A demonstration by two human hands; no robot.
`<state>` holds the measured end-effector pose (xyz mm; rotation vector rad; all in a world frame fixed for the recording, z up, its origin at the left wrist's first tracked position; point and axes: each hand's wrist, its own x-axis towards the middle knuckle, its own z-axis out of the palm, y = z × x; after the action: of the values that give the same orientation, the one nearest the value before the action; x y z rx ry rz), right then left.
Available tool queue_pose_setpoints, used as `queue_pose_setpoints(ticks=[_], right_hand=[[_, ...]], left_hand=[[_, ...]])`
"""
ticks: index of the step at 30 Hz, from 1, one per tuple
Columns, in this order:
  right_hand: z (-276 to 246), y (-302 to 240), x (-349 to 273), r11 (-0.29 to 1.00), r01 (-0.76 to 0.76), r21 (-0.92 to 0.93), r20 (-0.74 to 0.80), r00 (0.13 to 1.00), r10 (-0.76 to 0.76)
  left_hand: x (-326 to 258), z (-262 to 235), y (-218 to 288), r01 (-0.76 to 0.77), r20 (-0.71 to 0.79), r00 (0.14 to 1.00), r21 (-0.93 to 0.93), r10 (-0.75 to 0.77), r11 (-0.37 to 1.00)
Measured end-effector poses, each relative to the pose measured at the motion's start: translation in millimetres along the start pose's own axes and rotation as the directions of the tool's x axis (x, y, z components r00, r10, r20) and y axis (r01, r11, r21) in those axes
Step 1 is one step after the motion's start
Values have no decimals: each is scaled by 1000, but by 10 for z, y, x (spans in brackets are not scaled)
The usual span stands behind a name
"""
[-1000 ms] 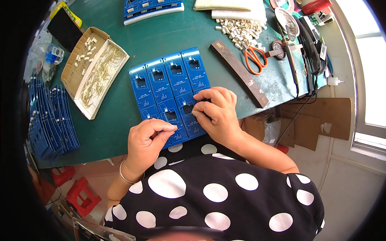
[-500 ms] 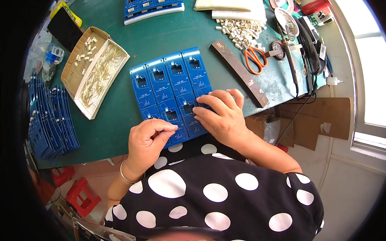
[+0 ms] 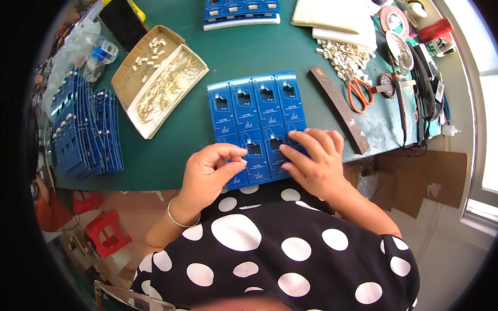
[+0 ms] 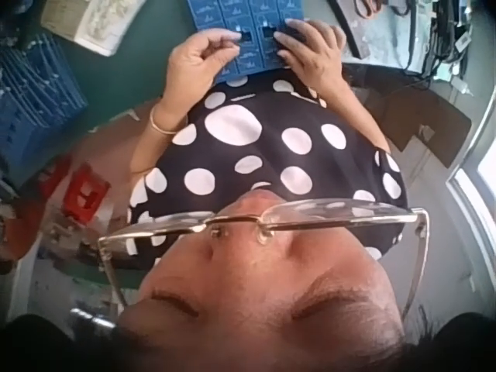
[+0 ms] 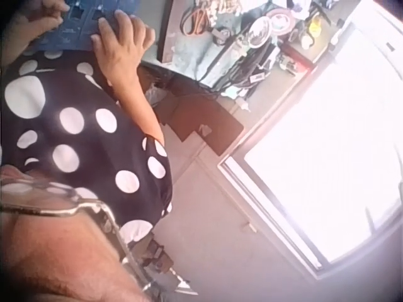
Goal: The person assembles electronic components onto blue circuit boards by hand, then solders them in place with a soldering iron and solder wire.
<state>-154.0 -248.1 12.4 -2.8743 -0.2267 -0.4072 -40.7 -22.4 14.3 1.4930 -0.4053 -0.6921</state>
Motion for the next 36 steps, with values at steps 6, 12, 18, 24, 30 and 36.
queue_pose_setpoints(ticks=[6, 12, 18, 24, 30, 36], right_hand=[[2, -72, 161, 950, -117, 291, -52, 989, 137], [2, -327, 425, 839, -172, 517, 100, 985, 141], [26, -368, 452, 809, -184, 558, 114, 983, 145], [68, -372, 452, 832, -147, 535, 84, 989, 120], [83, -370, 440, 813, -189, 551, 120, 982, 147], [86, -317, 439, 788, -221, 575, 150, 975, 164]], left_hand=[[-25, 20, 56, -80, 6, 997, 147, 80, 986], [-30, 29, 119, -109, 13, 994, 328, 111, 938], [-38, 54, 92, -163, 24, 986, 400, 168, 902], [-37, 72, 76, -239, 64, 968, 524, 242, 818], [-38, 58, 65, -225, 72, 973, 501, 220, 836], [-30, 71, 64, -199, 69, 979, 486, 190, 851]])
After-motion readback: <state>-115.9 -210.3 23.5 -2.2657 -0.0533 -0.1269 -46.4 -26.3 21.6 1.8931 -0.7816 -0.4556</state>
